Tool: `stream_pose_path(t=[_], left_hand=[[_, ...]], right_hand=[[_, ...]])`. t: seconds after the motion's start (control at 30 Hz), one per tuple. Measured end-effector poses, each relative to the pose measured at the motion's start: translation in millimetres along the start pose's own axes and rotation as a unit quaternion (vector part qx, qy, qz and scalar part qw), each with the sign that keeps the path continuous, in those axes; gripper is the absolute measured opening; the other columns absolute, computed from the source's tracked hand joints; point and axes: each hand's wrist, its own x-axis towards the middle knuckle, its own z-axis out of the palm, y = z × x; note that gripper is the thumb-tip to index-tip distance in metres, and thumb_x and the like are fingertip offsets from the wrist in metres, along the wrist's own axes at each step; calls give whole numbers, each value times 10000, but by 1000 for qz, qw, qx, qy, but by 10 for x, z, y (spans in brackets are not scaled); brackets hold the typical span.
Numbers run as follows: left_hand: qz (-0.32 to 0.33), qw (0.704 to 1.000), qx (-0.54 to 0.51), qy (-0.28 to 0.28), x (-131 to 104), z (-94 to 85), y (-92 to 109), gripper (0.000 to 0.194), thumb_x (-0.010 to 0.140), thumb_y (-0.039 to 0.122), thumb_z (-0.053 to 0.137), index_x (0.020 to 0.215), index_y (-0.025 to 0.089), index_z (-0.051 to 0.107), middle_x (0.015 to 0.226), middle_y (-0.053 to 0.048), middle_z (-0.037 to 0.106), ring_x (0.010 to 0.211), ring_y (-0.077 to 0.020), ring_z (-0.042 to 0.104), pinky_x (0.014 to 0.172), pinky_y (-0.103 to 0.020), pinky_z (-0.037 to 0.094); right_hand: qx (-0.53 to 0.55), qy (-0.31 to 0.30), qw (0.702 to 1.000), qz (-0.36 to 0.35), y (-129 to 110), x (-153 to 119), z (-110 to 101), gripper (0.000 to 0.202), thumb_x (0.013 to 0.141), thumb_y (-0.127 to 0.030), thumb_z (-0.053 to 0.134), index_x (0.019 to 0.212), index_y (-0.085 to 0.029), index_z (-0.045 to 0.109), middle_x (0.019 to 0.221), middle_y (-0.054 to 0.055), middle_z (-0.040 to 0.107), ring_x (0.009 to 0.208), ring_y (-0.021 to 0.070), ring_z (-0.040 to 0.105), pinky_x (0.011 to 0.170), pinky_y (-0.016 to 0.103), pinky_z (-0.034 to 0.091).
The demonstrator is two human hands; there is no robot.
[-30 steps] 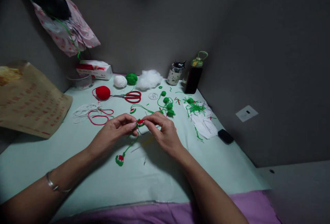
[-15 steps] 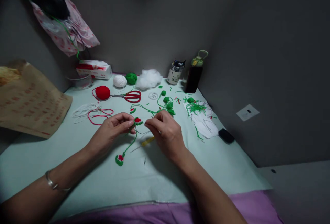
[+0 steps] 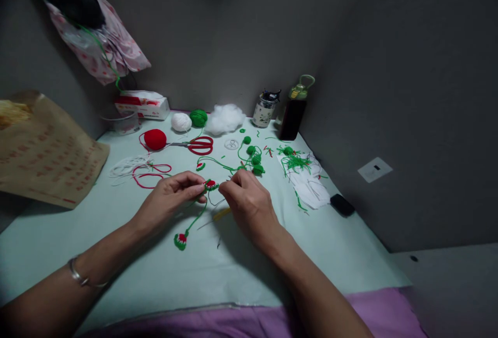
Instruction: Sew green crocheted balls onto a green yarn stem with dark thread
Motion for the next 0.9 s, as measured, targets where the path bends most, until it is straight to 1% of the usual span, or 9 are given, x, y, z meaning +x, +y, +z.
stream_pose_path(t=[0.07, 0.17, 0.27, 0.4, 0.53, 0.63, 0.73, 0.83, 0.9], left_hand=[[-14, 1000, -17, -16, 7, -10, 0, 126, 832, 313, 717, 874, 198, 686, 821, 20, 670, 726, -129, 683, 723, -257, 495], [-25, 998, -37, -35, 14, -26, 1, 131, 839, 316, 716, 894, 199, 693, 814, 22, 683, 720, -115, 677, 726, -241, 482], [-27, 998, -43, -46, 17, -31, -5, 141, 839, 311, 719, 908, 191, 698, 790, 13, 695, 720, -118, 675, 732, -241, 478], [-35, 997, -54, -53, 21, -19, -15, 138, 832, 303, 725, 893, 181, 705, 779, 7, 697, 709, -121, 675, 722, -245, 482], [-29, 997, -54, -49, 23, -5, -28, 149, 823, 320, 739, 881, 187, 705, 789, 12, 691, 710, -121, 677, 725, -249, 487], [-19, 998, -49, -32, 22, -4, -45, 144, 822, 321, 739, 886, 198, 697, 827, 19, 684, 712, -115, 673, 723, -248, 483], [-6, 999, -32, -14, 20, 4, -57, 139, 825, 318, 726, 889, 201, 686, 826, 21, 667, 717, -116, 658, 724, -256, 472], [0, 1000, 4, -21, 17, 23, -58, 126, 830, 306, 701, 883, 194, 675, 782, 16, 646, 721, -126, 626, 726, -272, 457], [15, 999, 33, -13, 16, 35, -55, 105, 827, 285, 687, 873, 194, 665, 764, 16, 631, 730, -128, 594, 729, -274, 440]], right_hand=[[51, 6, 999, 11, 15, 6, -12, 141, 941, -158, 578, 860, -187, 689, 765, 32, 572, 670, 128, 531, 584, 238, 410], [131, -2, 990, 42, 33, 12, -33, 92, 916, -143, 619, 886, -194, 690, 767, 22, 574, 670, 122, 537, 576, 236, 408], [176, -13, 982, 70, 26, 15, -39, 94, 900, -132, 641, 862, -203, 689, 750, 8, 561, 662, 120, 531, 571, 239, 400], [215, -22, 972, 88, 11, 18, -10, 87, 889, -146, 664, 821, -199, 679, 732, -1, 558, 646, 117, 516, 567, 242, 394], [213, 0, 971, 110, 31, 18, 24, 96, 865, -187, 708, 790, -193, 649, 715, -5, 555, 644, 122, 503, 578, 251, 394], [204, -2, 972, 118, 35, 15, 52, 91, 867, -179, 703, 798, -191, 645, 717, -3, 563, 668, 126, 516, 604, 255, 406], [247, -17, 958, 147, 2, 12, 88, 58, 878, -140, 670, 890, -194, 654, 794, 9, 613, 681, 121, 555, 610, 244, 442], [300, -32, 939, 167, -42, 18, 100, 70, 896, -145, 640, 946, -193, 642, 858, 18, 649, 678, 117, 599, 630, 245, 483], [298, -38, 940, 162, -58, 27, 84, 75, 935, -162, 587, 965, -194, 649, 876, 22, 656, 672, 113, 614, 641, 251, 490]])
